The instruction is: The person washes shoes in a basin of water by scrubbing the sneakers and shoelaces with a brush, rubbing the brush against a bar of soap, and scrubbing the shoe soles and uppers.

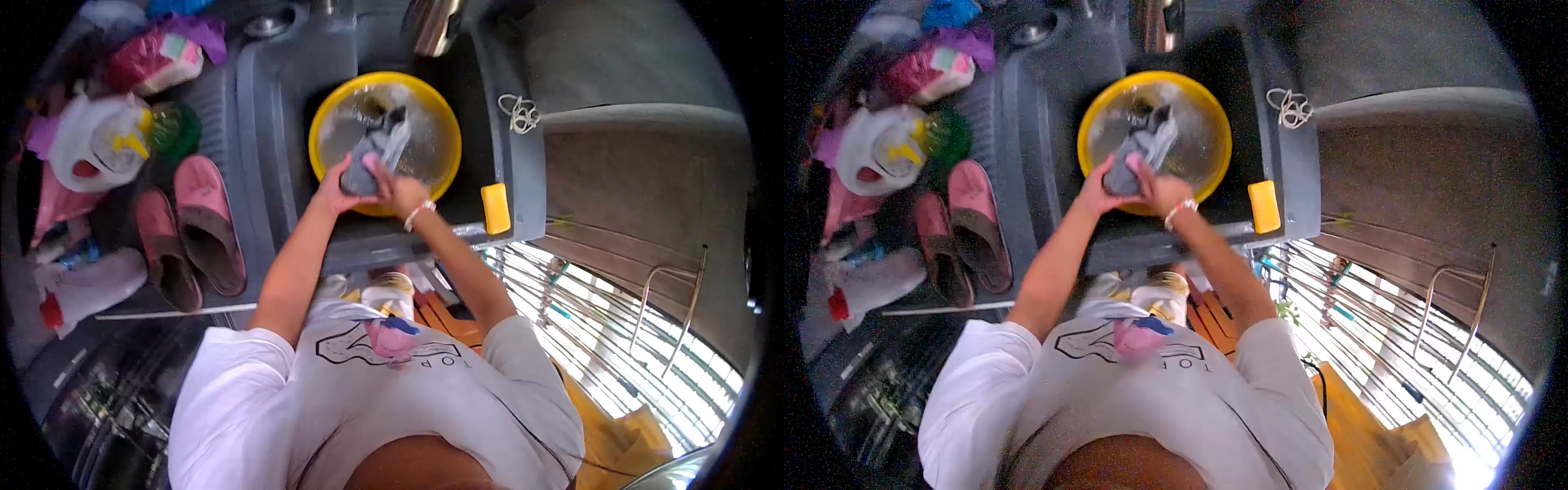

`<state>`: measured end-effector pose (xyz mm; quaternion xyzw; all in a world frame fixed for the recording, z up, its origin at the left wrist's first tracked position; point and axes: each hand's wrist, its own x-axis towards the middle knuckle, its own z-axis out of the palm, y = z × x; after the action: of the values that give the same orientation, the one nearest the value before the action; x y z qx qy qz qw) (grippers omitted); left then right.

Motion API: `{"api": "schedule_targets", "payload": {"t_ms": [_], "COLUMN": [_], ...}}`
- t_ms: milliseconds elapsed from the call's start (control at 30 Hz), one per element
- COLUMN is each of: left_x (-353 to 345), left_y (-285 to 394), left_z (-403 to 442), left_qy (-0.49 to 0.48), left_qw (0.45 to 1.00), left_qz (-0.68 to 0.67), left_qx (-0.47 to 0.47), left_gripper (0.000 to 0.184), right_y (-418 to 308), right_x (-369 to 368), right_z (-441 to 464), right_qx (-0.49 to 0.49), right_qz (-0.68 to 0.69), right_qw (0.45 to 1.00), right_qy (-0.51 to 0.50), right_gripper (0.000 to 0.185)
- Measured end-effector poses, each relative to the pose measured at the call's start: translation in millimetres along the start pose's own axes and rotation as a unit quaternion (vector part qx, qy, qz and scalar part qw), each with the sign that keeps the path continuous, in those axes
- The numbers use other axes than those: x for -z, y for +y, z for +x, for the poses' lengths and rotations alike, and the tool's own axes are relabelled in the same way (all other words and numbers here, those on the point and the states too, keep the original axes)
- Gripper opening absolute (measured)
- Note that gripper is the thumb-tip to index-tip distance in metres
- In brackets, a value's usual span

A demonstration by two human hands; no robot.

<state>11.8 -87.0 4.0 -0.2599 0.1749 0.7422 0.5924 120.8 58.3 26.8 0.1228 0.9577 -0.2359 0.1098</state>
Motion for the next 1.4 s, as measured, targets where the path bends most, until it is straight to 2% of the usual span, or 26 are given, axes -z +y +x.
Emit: {"api": "schedule_targets", "payload": {"t_ms": [33,100,233,300,433,500,533,600,633,667,700,733,767,833,867,933,1033,1067,1100,1167,1200,1233,1300,1333,1367,1400], "left_x": [-3,-15,-12,-29,-52,-46,-76,-104,-87,-76,-108,-97,-91,-114,-111,-109,-122,-114,-110,-100,-112,-109,-118,-120,-113,-104], "left_y": [2,1,-14,-21,-34,-33,-41,-49,-42,-33,-37,-27,-20,-26,-26,-24,-16,-7,-6,-8,-18,-21,-27,-23,-17,-11], "left_z": [-9,-23,-15,-25,-23,-19,-33,-43,-37,-31,-45,-36,-35,-46,-44,-35,-32,-32,-31,-30,-37,-30,-31,-27,-22,-17], "left_qy": [-0.023,0.008,-0.15,-0.094,-0.069,-0.113,-0.09,-0.189,-0.121,-0.266,-0.096,-0.139,-0.205,-0.166,-0.163,-0.158,-0.149,-0.19,-0.193,-0.232,-0.263,-0.194,-0.064,-0.125,-0.183,-0.251], "left_qw": [1.0,1.0,0.988,0.993,0.995,0.983,0.986,0.959,0.992,0.957,0.992,0.984,0.975,0.969,0.97,0.974,0.975,0.975,0.974,0.967,0.956,0.972,0.98,0.978,0.972,0.962], "left_qz": [-0.002,-0.001,0.024,0.041,0.057,-0.057,-0.047,-0.185,-0.037,-0.1,-0.04,-0.021,0.017,0.084,0.085,-0.035,-0.039,-0.06,-0.06,-0.026,-0.074,-0.027,0.019,0.002,-0.016,-0.014], "left_qx": [0.011,-0.013,0.038,0.059,0.034,0.131,0.129,0.099,0.009,0.059,-0.077,-0.114,-0.086,-0.163,-0.159,-0.158,-0.162,-0.1,-0.098,-0.097,-0.107,-0.129,-0.188,-0.168,-0.144,-0.11], "left_gripper": [0.061,0.077,0.064,0.064,0.065,0.063,0.058,0.054,0.054,0.064,0.075,0.083,0.084,0.081,0.081,0.077,0.078,0.079,0.079,0.079,0.074,0.071,0.072,0.074,0.075,0.078], "right_y": [-18,-15,-25,-24,-16,-13,-8,11,0,-20,-36,-41,-45,-51,-52,-57,-65,-66,-66,-63,-63,-57,-45,-57,-53,-63], "right_x": [5,-14,16,41,75,103,110,81,88,105,116,123,128,135,138,143,134,137,141,146,146,138,129,137,120,136], "right_z": [-8,-18,-37,-47,-49,-31,-17,15,7,-11,-31,-46,-58,-42,-27,5,-13,-38,-49,-37,-32,-16,33,21,5,-24], "right_qx": [0.005,0.052,0.079,0.08,0.14,0.099,0.087,0.1,0.102,0.103,0.121,0.138,0.154,0.134,0.113,0.093,0.071,0.087,0.104,0.106,0.104,0.099,0.013,-0.023,0.028,0.059], "right_qz": [0.004,0.101,0.13,0.141,0.092,-0.038,0.012,0.016,0.006,-0.001,0.017,0.022,0.027,0.019,0.004,0.009,0.028,0.036,0.041,0.023,0.014,0.015,0.044,0.04,0.071,0.051], "right_qw": [0.999,0.991,0.988,0.987,0.986,0.988,0.991,0.994,0.994,0.994,0.993,0.99,0.988,0.991,0.993,0.994,0.99,0.994,0.994,0.994,0.994,0.994,0.999,0.998,0.997,0.997], "right_qy": [-0.033,0.065,0.009,-0.001,-0.018,-0.111,-0.101,-0.046,-0.036,-0.028,-0.004,-0.004,-0.002,0.008,0.026,0.064,0.115,0.047,-0.02,-0.028,-0.039,-0.034,-0.011,-0.03,0.009,-0.03], "right_gripper": [0.051,0.045,0.044,0.044,0.044,0.044,0.045,0.048,0.047,0.047,0.045,0.042,0.039,0.036,0.034,0.032,0.033,0.034,0.036,0.037,0.038,0.038,0.04,0.043,0.042,0.04]}}
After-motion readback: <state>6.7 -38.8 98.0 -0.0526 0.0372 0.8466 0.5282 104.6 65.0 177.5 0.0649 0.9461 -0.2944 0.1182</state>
